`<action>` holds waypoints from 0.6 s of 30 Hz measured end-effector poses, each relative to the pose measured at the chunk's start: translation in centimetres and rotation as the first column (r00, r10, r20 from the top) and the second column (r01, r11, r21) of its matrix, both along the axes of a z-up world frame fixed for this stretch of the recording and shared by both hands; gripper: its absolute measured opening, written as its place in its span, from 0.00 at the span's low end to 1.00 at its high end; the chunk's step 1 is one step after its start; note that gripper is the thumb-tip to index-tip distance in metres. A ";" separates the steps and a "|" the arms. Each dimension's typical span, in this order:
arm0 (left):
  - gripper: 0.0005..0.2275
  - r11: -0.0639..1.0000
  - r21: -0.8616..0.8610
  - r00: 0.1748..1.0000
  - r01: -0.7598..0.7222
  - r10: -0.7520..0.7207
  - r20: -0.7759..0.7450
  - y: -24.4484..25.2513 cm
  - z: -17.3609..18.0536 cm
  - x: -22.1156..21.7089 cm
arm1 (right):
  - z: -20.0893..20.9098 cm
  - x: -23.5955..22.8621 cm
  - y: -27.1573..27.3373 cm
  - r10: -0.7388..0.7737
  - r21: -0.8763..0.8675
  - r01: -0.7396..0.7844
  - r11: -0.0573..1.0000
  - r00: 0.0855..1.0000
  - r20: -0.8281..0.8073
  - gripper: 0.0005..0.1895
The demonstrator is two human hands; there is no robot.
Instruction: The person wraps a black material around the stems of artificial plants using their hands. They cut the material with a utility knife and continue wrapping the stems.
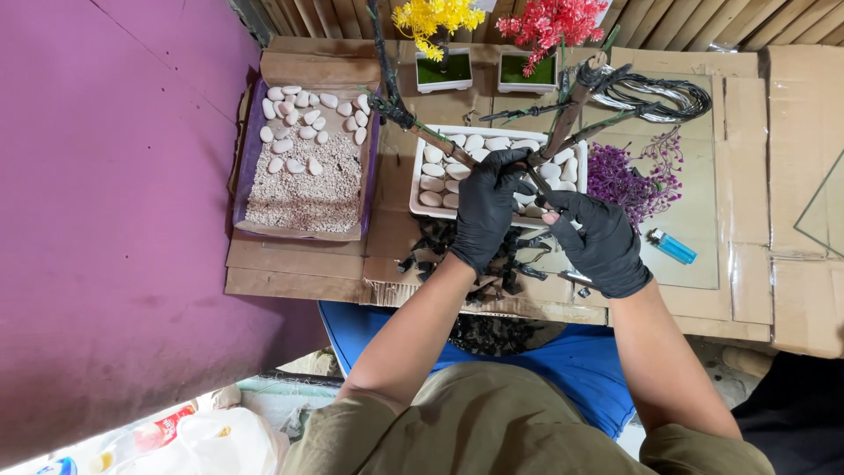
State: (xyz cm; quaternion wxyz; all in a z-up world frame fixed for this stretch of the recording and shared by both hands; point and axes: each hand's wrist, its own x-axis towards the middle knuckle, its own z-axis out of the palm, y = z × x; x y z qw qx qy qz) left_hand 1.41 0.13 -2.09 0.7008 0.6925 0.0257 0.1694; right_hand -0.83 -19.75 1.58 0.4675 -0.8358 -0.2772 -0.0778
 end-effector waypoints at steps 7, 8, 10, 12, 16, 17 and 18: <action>0.08 0.999 -0.039 0.996 -0.032 0.029 -0.084 -0.9 -1.0 0.8 | -0.4 -0.7 -0.8 -0.035 0.016 0.034 0.999 0.995 0.093 0.08; 0.08 0.997 -0.070 0.994 -0.033 0.026 -0.105 -0.8 -0.8 0.8 | -0.6 -0.8 -1.0 -0.065 0.063 0.061 0.996 0.996 0.066 0.08; 0.09 0.994 -0.100 0.992 -0.033 0.020 -0.128 -0.9 0.3 0.3 | -1.3 -0.9 -1.5 -0.095 0.111 0.090 0.990 0.995 0.037 0.08; 0.10 0.986 -0.163 0.991 -0.025 0.002 -0.136 -1.3 2.1 -0.6 | -2.1 -0.9 -2.2 -0.115 0.140 0.118 0.983 0.993 -0.029 0.09; 0.10 0.983 -0.177 0.991 -0.041 0.017 -0.132 -1.4 2.3 -0.8 | -1.4 -1.3 -2.7 -0.156 0.168 0.174 0.970 0.981 -0.117 0.06; 0.10 0.987 -0.151 0.990 -0.051 0.030 -0.139 -1.5 2.2 -0.7 | -0.7 -1.3 -2.8 -0.186 0.161 0.201 0.966 0.977 -0.102 0.07; 0.10 0.990 -0.125 0.988 -0.062 0.043 -0.147 -1.6 2.1 -0.7 | 0.0 -1.4 -2.9 -0.216 0.155 0.228 0.961 0.972 -0.087 0.07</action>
